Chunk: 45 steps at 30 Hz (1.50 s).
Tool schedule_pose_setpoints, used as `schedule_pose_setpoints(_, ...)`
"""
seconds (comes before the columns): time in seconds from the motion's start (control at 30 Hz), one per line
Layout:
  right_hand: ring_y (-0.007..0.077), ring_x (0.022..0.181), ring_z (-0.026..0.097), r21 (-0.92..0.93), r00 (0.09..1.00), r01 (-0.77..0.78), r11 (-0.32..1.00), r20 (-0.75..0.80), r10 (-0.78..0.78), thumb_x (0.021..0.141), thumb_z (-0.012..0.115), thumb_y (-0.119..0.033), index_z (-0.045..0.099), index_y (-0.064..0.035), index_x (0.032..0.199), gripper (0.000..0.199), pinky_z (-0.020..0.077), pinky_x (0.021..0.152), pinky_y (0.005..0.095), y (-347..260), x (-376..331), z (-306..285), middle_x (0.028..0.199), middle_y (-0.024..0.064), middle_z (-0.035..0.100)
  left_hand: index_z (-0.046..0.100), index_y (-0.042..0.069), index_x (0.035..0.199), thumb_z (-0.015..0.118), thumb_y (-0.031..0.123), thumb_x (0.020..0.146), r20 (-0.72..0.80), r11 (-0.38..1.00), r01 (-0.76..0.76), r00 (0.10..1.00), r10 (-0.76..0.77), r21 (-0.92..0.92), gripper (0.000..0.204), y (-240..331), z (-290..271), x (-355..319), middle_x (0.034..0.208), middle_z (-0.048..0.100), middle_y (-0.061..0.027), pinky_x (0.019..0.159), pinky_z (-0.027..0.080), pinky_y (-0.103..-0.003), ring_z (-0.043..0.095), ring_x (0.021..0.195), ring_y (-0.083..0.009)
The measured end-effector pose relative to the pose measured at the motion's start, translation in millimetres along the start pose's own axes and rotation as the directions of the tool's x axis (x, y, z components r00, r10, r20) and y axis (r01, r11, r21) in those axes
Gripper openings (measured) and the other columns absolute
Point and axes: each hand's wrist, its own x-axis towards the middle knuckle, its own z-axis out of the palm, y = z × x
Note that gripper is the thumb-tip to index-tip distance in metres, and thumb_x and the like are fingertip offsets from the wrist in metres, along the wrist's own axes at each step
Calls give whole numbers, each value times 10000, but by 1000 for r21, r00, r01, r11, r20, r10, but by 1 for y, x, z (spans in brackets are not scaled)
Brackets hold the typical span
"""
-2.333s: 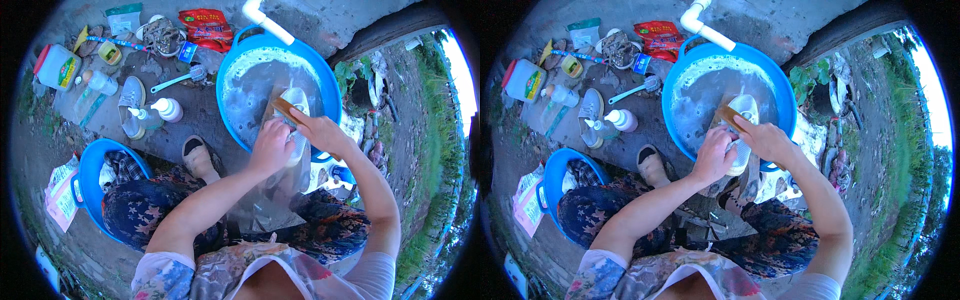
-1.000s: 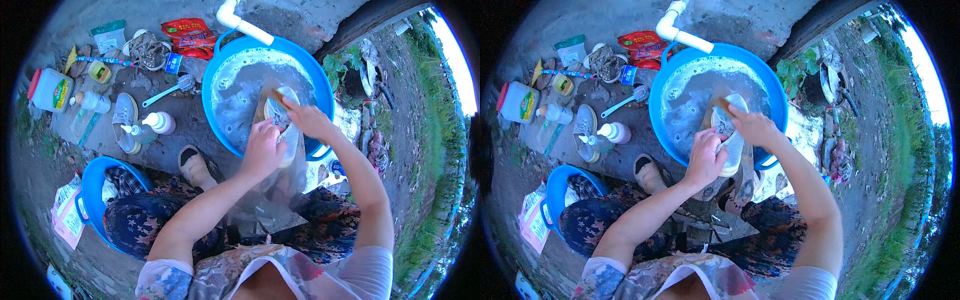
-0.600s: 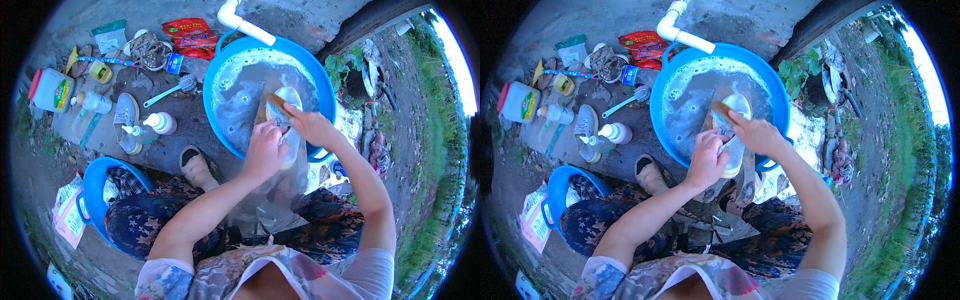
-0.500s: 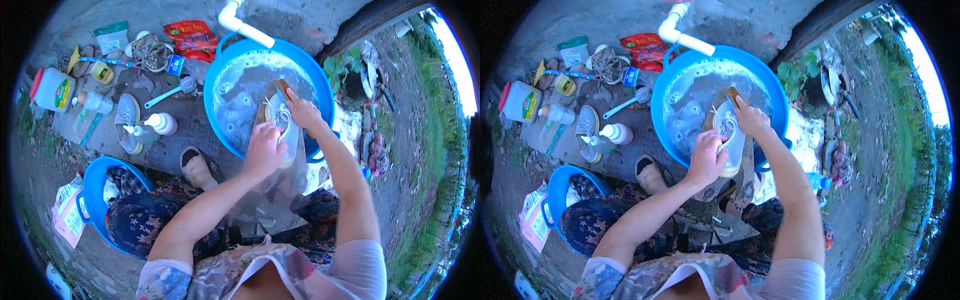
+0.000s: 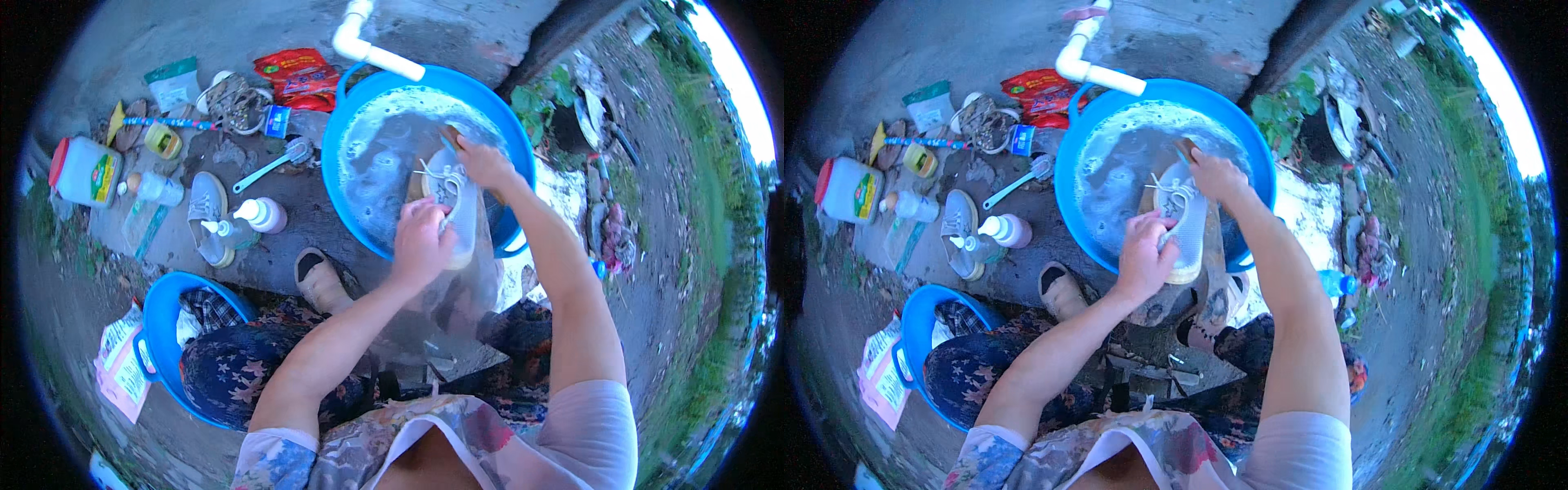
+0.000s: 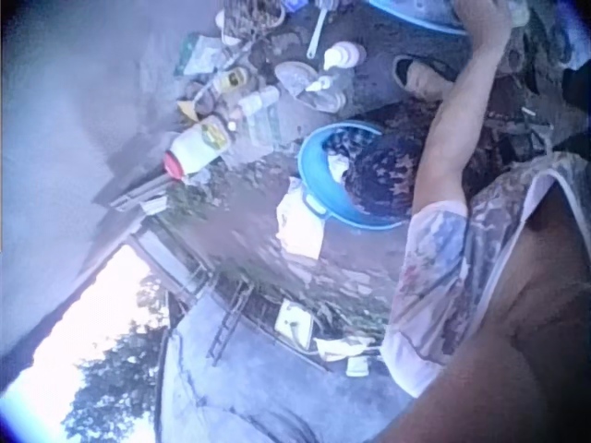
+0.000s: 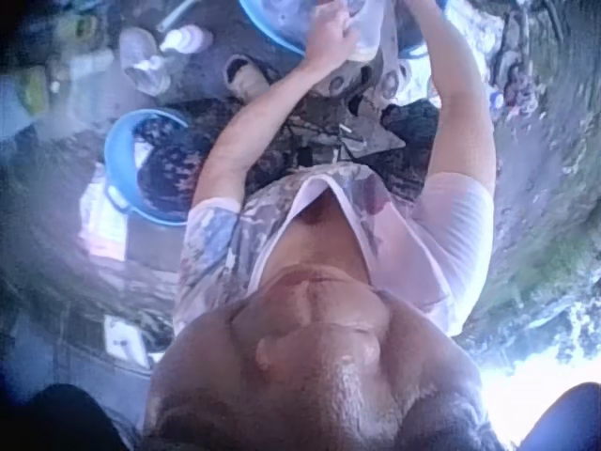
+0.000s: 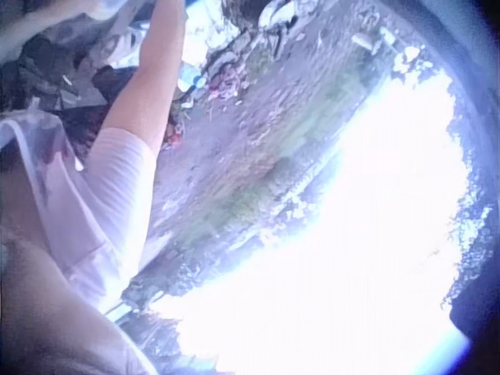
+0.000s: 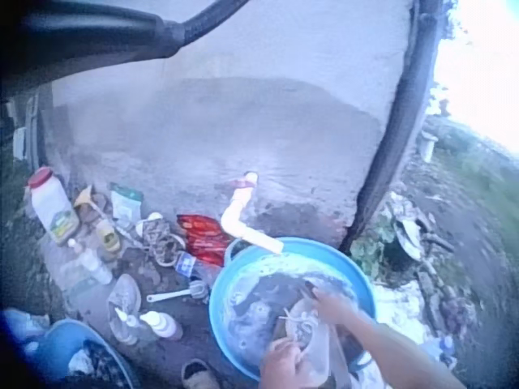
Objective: The person scrubs a white sneaker with a brush in a blue basin of soapy water. They repeatedly dip the shoe and brush into the water, scrubbing the upper, sides, and sole while turning the shoe to access different areas.
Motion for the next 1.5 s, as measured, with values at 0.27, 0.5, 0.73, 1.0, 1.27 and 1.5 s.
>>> schedule_pose_setpoints(0.27,85,449,410,708,925,-348,615,156,345,960,406,-344,341,-207,1414,478,366,378,253,15,-83,-60,619,4,429,527,2,1097,642,280,736,300,900,112,919,-255,422,470,20,3,89,1084,526,-181,850,446,-455,518,1009,-353)
schedule_pose_setpoints(0.5,387,903,626,302,989,134,944,24,-148,938,410,-256,330,-57,1381,493,468,843,479,1,-163,-25,1081,247,601,590,53,1122,620,327,775,309,848,204,869,-387,488,443,-12,20,76,1249,467,-140,937,392,-506,391,1184,-353)
schedule_pose_setpoints(0.73,431,780,629,76,987,-156,985,-35,159,924,433,-264,327,-131,1386,492,503,738,490,-6,-72,-13,858,260,634,562,1,1156,570,290,802,321,924,209,894,-314,322,458,-31,36,73,1291,464,-145,1014,308,-472,346,1257,-327)
schedule_pose_setpoints(1.0,452,844,621,160,977,45,986,197,-77,913,425,-249,350,-5,1318,478,497,759,518,-30,-119,-40,902,291,625,546,-10,1156,535,253,806,301,960,234,914,-272,157,437,-55,23,59,1328,438,-147,1054,255,-439,306,1302,-315)
schedule_pose_setpoints(1.27,468,868,596,307,981,76,949,147,-127,916,419,-248,334,5,1316,481,475,800,516,-28,-122,-24,941,300,612,523,-12,1187,547,243,790,244,943,293,914,-324,157,473,-57,21,61,1359,410,-148,1043,261,-479,300,1312,-303)
schedule_pose_setpoints(1.5,455,858,600,182,992,-121,976,54,113,927,422,-225,325,-18,1361,490,474,793,495,1,-63,-7,948,296,608,532,-21,1164,531,234,788,318,961,250,907,-275,118,454,-34,39,70,1384,386,-126,1056,239,-468,273,1325,-306)
